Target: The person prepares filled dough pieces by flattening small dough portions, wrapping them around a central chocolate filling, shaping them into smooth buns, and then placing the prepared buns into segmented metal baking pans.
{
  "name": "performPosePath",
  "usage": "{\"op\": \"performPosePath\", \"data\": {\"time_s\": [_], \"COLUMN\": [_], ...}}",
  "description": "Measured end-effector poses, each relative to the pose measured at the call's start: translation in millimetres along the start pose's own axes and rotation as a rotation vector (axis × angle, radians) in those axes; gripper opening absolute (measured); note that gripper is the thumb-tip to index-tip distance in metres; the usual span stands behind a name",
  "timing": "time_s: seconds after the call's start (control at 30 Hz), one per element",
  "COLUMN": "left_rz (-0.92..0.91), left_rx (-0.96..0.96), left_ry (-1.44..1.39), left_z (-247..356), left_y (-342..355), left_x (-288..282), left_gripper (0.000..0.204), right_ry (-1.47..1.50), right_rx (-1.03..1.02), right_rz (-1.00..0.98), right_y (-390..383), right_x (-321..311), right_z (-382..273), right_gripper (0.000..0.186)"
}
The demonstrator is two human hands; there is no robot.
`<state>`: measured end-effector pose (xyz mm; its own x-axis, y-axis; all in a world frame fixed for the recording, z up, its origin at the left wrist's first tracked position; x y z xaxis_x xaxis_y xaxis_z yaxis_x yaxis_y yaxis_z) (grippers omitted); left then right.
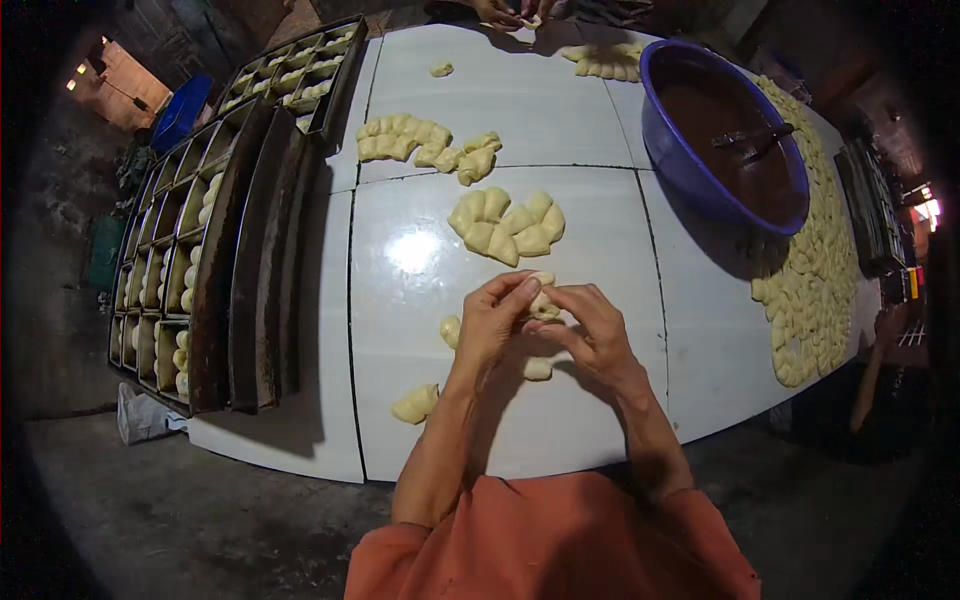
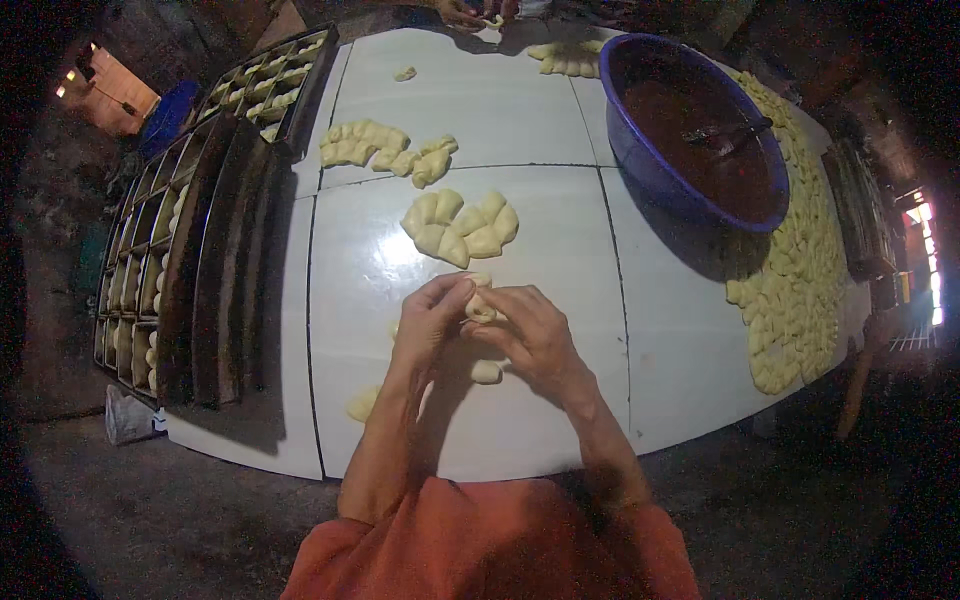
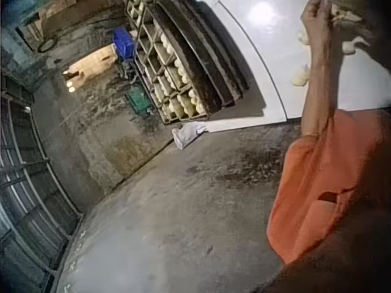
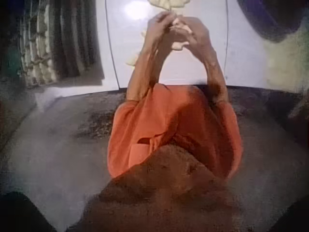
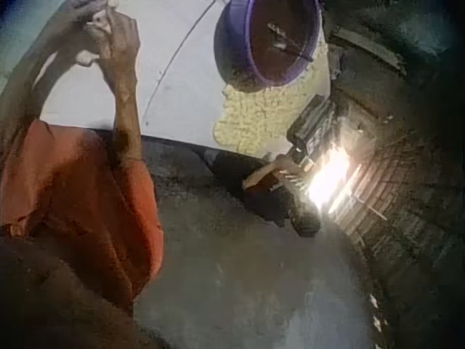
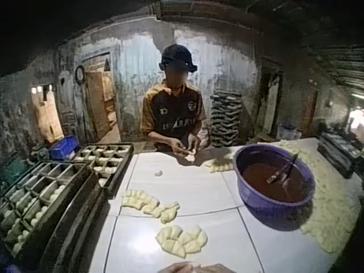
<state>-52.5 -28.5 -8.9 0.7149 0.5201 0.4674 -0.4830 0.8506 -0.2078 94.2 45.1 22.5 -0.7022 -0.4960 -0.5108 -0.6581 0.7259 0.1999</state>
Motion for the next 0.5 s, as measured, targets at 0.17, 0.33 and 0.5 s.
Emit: {"op": "performPosePath", "data": {"time_s": [0.17,0.33,0.5], "left_rz": [-0.043,-0.087,-0.121], "left_rx": [-0.003,0.051,0.025], "left_ry": [0.061,-0.020,0.057], "left_z": [12,-1,-16], "left_y": [-14,-18,-30], "left_x": [12,12,14], "left_gripper": [0.030,0.025,0.028], "right_ry": [0.025,0.263,-0.039], "right_rx": [0.068,-0.018,-0.024], "right_rz": [0.050,0.251,0.393], "right_y": [0,-4,-4], "right_x": [-1,21,17], "right_z": [18,22,25], "right_gripper": [0.022,0.026,0.022]}}
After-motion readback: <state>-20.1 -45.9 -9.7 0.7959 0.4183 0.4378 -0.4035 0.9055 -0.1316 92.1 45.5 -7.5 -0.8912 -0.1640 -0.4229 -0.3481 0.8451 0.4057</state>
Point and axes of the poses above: each hand's wrist, its own y-axis towards the middle knuckle, its own x-axis out of the palm, z = x × y, the point moved 1 cm from there along y, towards the middle knuckle, and after that the axes turned 13 degrees about x, right-handed, at the moved point
